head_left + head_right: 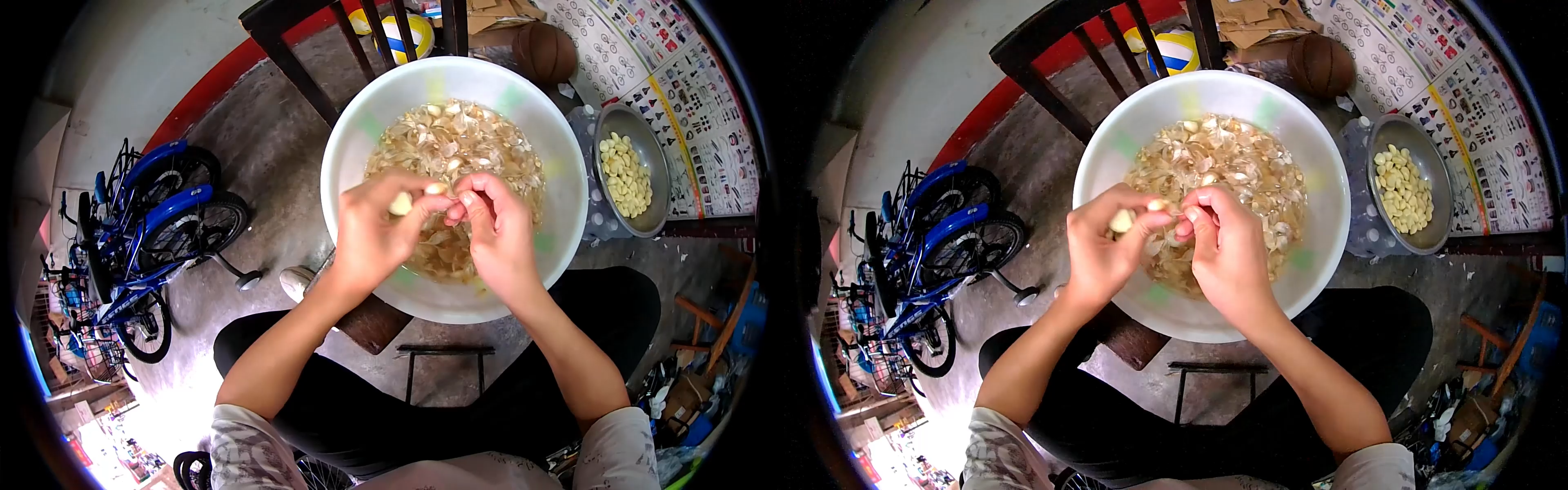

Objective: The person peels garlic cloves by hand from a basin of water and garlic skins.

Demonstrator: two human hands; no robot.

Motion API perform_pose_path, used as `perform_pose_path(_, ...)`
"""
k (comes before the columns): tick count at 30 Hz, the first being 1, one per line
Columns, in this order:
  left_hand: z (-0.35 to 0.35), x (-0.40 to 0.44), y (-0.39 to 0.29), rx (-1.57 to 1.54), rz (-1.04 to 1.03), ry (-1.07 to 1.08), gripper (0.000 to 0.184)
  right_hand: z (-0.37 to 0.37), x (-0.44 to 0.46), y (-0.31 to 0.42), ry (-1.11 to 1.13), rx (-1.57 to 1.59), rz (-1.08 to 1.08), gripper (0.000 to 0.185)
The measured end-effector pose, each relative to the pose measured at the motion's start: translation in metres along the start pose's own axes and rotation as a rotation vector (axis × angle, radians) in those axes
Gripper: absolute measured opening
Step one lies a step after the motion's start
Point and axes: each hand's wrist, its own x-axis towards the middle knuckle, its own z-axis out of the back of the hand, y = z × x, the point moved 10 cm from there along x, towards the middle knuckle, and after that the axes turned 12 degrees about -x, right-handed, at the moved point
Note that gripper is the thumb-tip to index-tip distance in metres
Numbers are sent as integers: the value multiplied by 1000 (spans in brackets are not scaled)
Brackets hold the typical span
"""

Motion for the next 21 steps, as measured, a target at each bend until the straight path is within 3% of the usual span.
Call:
perform_pose_path(2, 7, -22, 50, -370, 671, -210, 21, -1, 1, -6, 33, -37, -55, 6)
perform_pose_path(3, 1, -29, 57, -611, 804, -278, 15, 0, 2, -7, 30, -38, -57, 6)
perform_pose_path(4, 1, -30, 61, -612, 803, -276, 15, -2, 3, -13, 63, -55, -95, 5)
perform_pose_path(6, -6, -44, 78, -912, 905, -394, 14, -1, 5, -24, 96, -71, -131, 5)
perform_pose_path(8, -6, -40, 78, -908, 887, -392, 13, 4, 8, -5, 48, -312, 175, 17)
perform_pose_path(9, -5, -38, 76, -902, 869, -394, 13, 6, 8, 2, 47, -312, 175, 17)
perform_pose_path(10, -5, -37, 75, -902, 868, -394, 13, 7, 5, 30, -11, -615, 344, 24)
perform_pose_path(12, -1, -32, 68, -697, 821, -291, 15, 2, 0, 57, -72, -918, 516, 32)
perform_pose_path(15, -1, -32, 67, -584, 751, -219, 20, 8, 2, 63, -90, -538, 476, 36)
perform_pose_path(17, -3, -32, 66, -545, 736, -182, 20, 3, 6, 45, 38, -229, 330, 31)
perform_pose_path(21, -7, -24, 55, -531, 674, -112, 18, 3, 8, 17, 74, -56, 113, 25)
